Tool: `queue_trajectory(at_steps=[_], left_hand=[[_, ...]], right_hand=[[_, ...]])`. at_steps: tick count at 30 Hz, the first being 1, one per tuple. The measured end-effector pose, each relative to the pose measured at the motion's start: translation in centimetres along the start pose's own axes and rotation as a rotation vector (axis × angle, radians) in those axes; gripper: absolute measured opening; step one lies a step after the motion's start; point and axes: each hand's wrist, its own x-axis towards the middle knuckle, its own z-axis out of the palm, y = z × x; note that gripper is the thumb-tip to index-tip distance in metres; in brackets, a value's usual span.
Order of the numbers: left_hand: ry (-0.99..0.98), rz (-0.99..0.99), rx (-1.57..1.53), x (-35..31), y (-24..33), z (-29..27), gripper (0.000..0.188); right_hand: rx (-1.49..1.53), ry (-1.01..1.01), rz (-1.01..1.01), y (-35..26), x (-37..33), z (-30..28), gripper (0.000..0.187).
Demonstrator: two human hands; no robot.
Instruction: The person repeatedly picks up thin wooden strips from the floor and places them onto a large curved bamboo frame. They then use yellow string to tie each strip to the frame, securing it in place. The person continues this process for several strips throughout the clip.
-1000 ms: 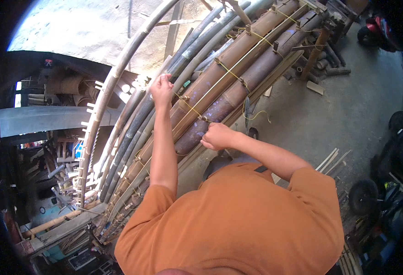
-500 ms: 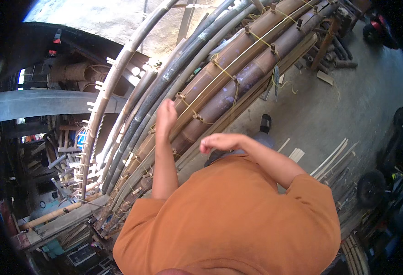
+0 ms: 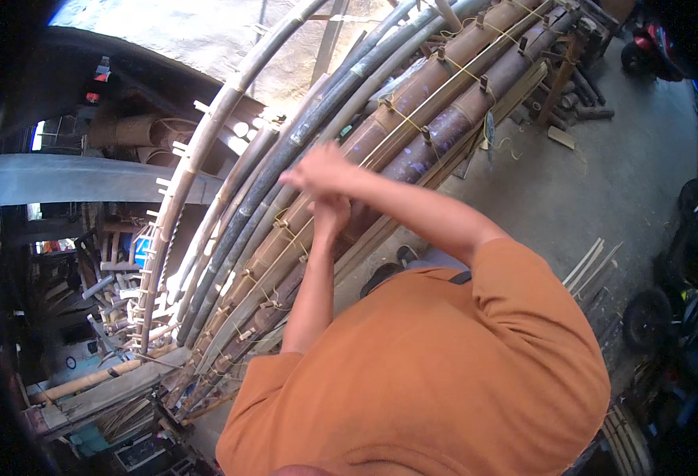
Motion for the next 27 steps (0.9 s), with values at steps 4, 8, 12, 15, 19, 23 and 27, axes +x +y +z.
queue_trajectory(at_steps=[4,8,12,15,19,23,27], left_hand=[[-0.333,-0.278,0.214,0.4,3.0,-3.0,0.035],[-0.396,-0.193,0.496,0.1,-0.1,-1.6,0.034],[-0.291,-0.202,0.313,0.7,2.8,-2.2,0.032],[-0.173,-0.141,-0.122,4.0,3.6,-2.8,0.029],[-0.031,-0.286,-0.374,13.1,1.2,-2.3,0.031],[-0.002,-0.136,0.201,11.7,-7.3,0.6,0.030],[-0.166,-0.138,0.211,9.9,-3.2,-5.6,0.038]], right_hand=[[0.082,-0.314,-0.024,6.3,2.7,0.9,0.051],[0.872,-0.235,-0.092,1.5,-2.4,-3.4,0.046],[0.166,-0.308,-0.292,5.5,-15.0,2.9,0.043],[0.398,-0.311,-0.149,2.9,-14.5,2.9,0.037],[0.168,-0.222,-0.159,3.5,-15.2,4.0,0.036],[-0.021,-0.222,-0.218,1.3,-15.3,5.4,0.028],[0.420,-0.151,-0.184,-3.6,-17.6,8.4,0.020]])
